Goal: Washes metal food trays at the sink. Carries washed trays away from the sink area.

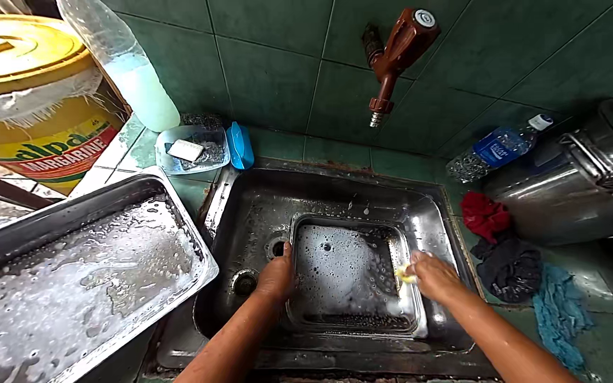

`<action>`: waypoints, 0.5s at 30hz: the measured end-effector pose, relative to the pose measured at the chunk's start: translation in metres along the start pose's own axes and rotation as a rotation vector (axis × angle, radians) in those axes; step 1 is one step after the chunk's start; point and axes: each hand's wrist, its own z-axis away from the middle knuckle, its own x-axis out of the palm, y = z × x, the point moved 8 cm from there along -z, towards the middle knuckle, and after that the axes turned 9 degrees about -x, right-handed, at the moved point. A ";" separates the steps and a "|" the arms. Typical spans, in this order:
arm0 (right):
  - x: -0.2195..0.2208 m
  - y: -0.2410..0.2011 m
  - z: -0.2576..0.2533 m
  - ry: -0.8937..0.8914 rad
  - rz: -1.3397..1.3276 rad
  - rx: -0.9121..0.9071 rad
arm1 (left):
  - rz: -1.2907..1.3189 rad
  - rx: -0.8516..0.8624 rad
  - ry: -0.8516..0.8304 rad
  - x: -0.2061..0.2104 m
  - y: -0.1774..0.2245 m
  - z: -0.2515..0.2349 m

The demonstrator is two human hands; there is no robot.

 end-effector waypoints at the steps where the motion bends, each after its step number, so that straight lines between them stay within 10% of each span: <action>1: -0.014 0.002 -0.014 0.043 -0.006 0.035 | 0.000 0.006 0.003 0.000 -0.001 0.000; 8: -0.044 -0.038 -0.079 0.250 0.124 0.020 | -0.023 -0.011 0.022 0.001 -0.001 0.000; 15: 0.025 -0.060 -0.021 -0.090 0.235 0.050 | 0.033 -0.004 0.021 0.005 -0.007 0.001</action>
